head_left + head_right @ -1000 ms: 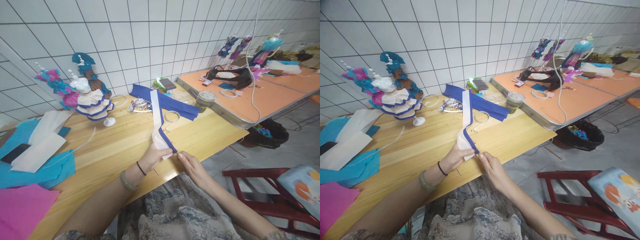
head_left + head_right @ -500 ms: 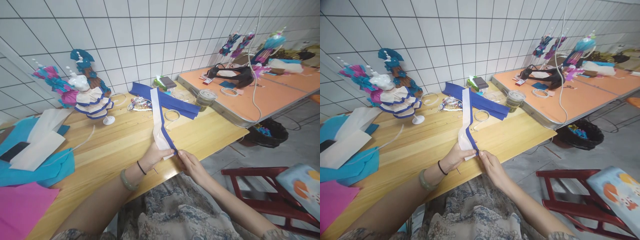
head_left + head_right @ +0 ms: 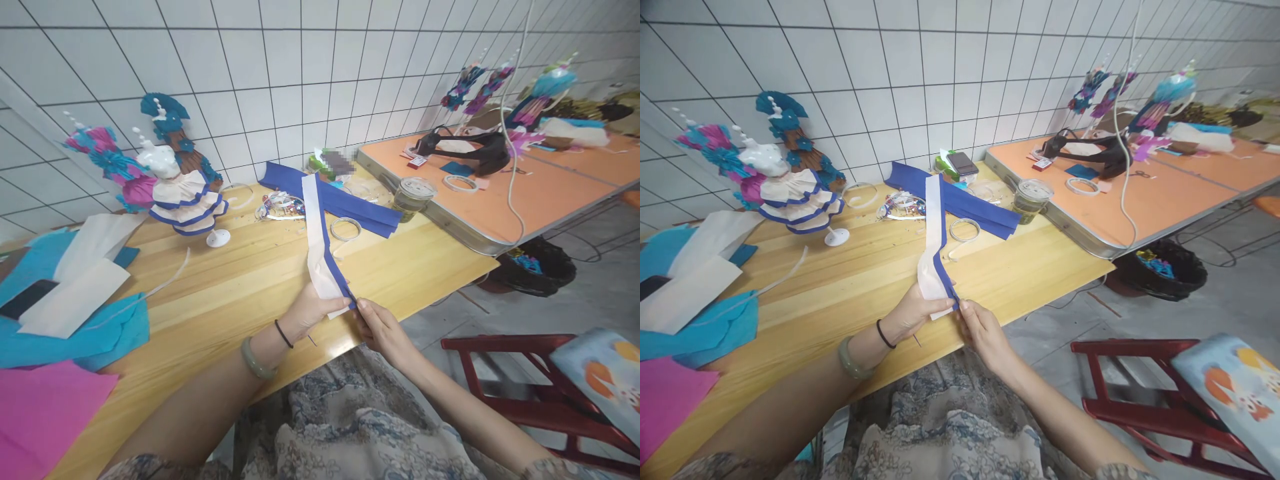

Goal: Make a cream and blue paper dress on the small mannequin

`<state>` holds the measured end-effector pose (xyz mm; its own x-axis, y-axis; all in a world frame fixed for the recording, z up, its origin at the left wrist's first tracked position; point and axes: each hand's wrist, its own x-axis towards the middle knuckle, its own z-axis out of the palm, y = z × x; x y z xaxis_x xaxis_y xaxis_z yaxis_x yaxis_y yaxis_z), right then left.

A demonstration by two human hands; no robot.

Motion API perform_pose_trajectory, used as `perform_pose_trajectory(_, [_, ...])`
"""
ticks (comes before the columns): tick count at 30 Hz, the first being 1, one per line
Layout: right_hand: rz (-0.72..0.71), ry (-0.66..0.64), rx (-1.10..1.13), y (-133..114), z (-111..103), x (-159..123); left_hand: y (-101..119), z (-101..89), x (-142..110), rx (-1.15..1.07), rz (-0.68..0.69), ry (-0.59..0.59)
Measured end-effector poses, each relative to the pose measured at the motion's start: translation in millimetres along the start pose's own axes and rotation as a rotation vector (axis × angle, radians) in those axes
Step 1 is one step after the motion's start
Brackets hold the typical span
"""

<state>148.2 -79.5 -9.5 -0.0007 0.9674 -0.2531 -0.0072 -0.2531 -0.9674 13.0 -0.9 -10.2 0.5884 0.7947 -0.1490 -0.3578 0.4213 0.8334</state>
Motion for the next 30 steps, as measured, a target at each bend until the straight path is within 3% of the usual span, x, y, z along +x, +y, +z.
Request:
perform_pose_trajectory(14, [0.015, 0.016, 0.017, -3.0, 1.9, -1.3, 0.2, 0.1, -1.2, -0.017, 0.003, -0.014])
perform_pose_trajectory(21, [0.006, 0.018, 0.006, -3.2, 1.2, -2.5, 1.3, 0.4, 1.4, -0.083, -0.025, 0.07])
perform_pose_trajectory(30, [0.023, 0.001, 0.042, -7.9, 3.1, -5.4, 3.8, 2.9, 1.1, -0.101, -0.052, 0.064])
